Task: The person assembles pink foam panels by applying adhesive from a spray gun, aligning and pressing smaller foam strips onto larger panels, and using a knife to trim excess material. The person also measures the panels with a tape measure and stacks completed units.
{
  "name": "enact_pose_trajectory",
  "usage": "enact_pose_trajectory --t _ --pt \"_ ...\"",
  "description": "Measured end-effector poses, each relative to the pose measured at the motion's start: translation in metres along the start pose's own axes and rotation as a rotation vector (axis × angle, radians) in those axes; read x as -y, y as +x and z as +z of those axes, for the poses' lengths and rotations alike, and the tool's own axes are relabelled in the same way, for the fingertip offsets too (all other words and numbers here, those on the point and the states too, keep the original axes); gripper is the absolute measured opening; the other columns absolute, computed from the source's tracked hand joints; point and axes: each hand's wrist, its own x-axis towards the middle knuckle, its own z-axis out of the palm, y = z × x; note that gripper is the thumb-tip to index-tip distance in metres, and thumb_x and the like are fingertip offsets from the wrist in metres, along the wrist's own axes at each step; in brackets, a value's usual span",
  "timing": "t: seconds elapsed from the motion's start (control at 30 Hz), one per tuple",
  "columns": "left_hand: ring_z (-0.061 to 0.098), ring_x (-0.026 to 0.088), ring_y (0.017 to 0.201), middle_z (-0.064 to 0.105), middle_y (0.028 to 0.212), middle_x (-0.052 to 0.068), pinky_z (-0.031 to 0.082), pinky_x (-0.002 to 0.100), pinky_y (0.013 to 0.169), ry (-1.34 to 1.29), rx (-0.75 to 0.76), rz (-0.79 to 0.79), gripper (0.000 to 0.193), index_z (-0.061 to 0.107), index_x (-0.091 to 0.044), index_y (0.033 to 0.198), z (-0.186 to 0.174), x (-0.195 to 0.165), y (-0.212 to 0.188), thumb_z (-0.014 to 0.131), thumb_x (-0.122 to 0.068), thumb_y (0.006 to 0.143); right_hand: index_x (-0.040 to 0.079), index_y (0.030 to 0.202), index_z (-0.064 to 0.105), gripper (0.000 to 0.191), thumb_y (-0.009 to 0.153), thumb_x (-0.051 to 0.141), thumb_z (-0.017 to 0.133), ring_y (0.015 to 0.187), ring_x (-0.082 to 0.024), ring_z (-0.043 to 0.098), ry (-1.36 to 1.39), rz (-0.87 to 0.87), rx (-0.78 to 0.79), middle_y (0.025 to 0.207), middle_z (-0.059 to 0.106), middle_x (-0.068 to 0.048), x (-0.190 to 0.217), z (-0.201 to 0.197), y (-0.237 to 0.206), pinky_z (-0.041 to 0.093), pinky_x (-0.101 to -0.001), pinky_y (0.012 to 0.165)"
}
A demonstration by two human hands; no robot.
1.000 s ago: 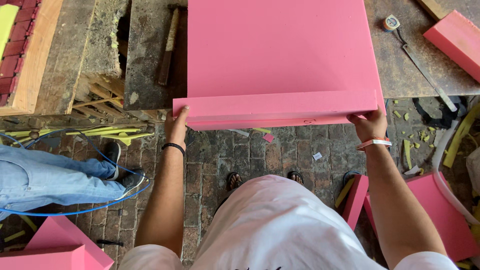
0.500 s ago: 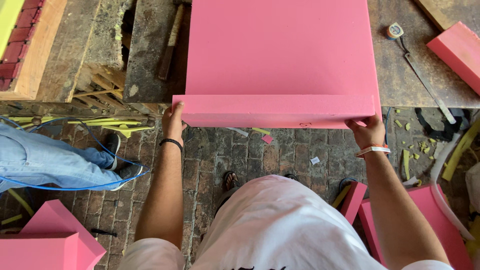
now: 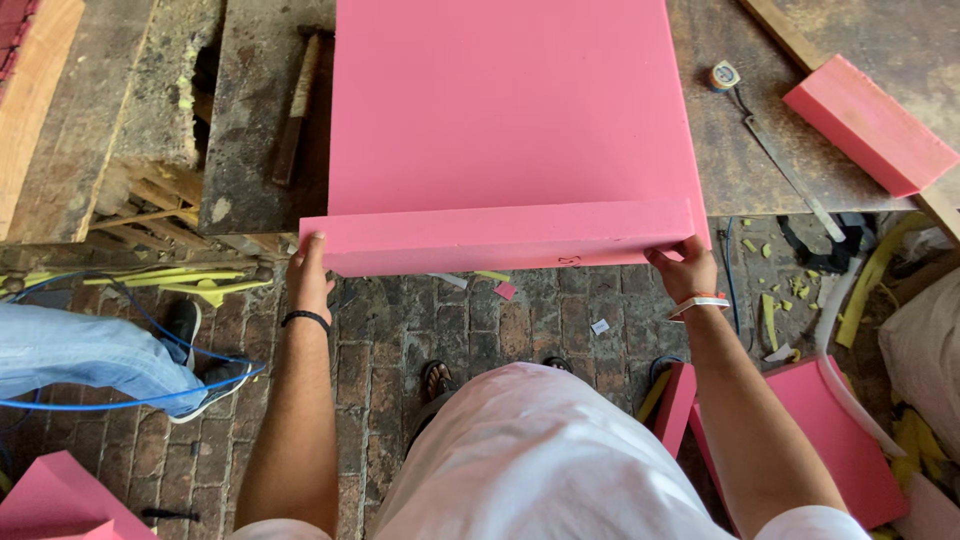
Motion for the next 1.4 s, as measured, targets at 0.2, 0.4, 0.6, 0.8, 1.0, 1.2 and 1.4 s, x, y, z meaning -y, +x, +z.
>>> enact_pose_trajectory --t 0.2,0.4,0.6,0.8,1.0,1.2,1.4 --pt "0.052 0.033 0.136 0.054 0.145 0.017 0.047 0.054 0.105 0.073 -0.038 -0.014 0.081 0.052 -0.011 0.144 0.003 0.003 -0.005 0.057 -0.070 0.087 0.004 0.115 0.072 0.034 0.085 0.012 0.085 0.100 -0.014 0.071 0.033 0.039 -0.003 0.109 0.077 -0.007 0.005 -0.006 0.000 0.055 -0.0299 0.089" --pt "0.049 0.034 0.139 0.049 0.149 0.018 0.045 0.057 0.107 0.065 -0.033 -0.023 0.085 0.047 -0.014 0.149 0.005 0.004 -0.006 0.056 -0.071 0.088 0.003 0.112 0.073 0.027 0.087 0.007 0.082 0.095 -0.010 0.070 0.135 0.030 -0.002 0.105 0.077 -0.004 0.005 -0.004 0.001 0.055 -0.0276 0.085" --pt "0.046 0.032 0.140 0.048 0.154 0.014 0.043 0.056 0.106 0.028 -0.009 0.000 0.087 0.046 -0.016 0.151 0.006 0.002 -0.010 0.056 -0.072 0.085 0.002 0.111 0.073 0.024 0.089 0.007 0.082 0.093 -0.010 0.069 0.115 0.016 -0.009 0.103 0.077 -0.004 -0.001 -0.003 0.001 0.054 -0.0272 0.084" --pt "0.047 0.030 0.140 0.050 0.154 0.012 0.042 0.051 0.106 0.011 0.007 0.021 0.086 0.048 -0.018 0.152 0.006 -0.006 -0.009 0.054 -0.073 0.086 0.002 0.114 0.075 0.025 0.090 0.005 0.081 0.094 -0.009 0.067 0.220 0.012 0.017 0.106 0.076 -0.003 -0.007 0.005 0.004 0.053 -0.0253 0.087" --pt "0.037 0.035 0.149 0.036 0.162 0.016 0.037 0.057 0.114 0.042 0.052 -0.024 0.095 0.034 -0.018 0.160 0.000 -0.013 -0.009 0.049 -0.076 0.085 0.004 0.113 0.076 0.023 0.091 0.007 0.080 0.096 -0.008 0.068 0.163 0.045 0.004 0.105 0.077 -0.002 -0.001 0.010 0.005 0.054 -0.0254 0.088" --pt "0.037 0.037 0.149 0.035 0.164 0.017 0.039 0.059 0.115 0.017 0.042 -0.018 0.098 0.034 -0.017 0.159 0.001 -0.012 -0.011 0.048 -0.078 0.084 0.005 0.111 0.077 0.022 0.091 0.011 0.083 0.094 -0.009 0.068 0.049 0.053 -0.021 0.105 0.078 -0.003 -0.001 0.009 0.003 0.053 -0.0270 0.086" --pt "0.038 0.037 0.148 0.036 0.162 0.017 0.039 0.061 0.114 0.032 0.051 -0.012 0.099 0.035 -0.017 0.159 -0.001 -0.008 -0.009 0.047 -0.079 0.083 0.004 0.113 0.076 0.024 0.092 0.013 0.083 0.093 -0.009 0.067 0.045 0.037 -0.030 0.105 0.078 -0.003 -0.001 0.010 0.002 0.052 -0.0270 0.084"
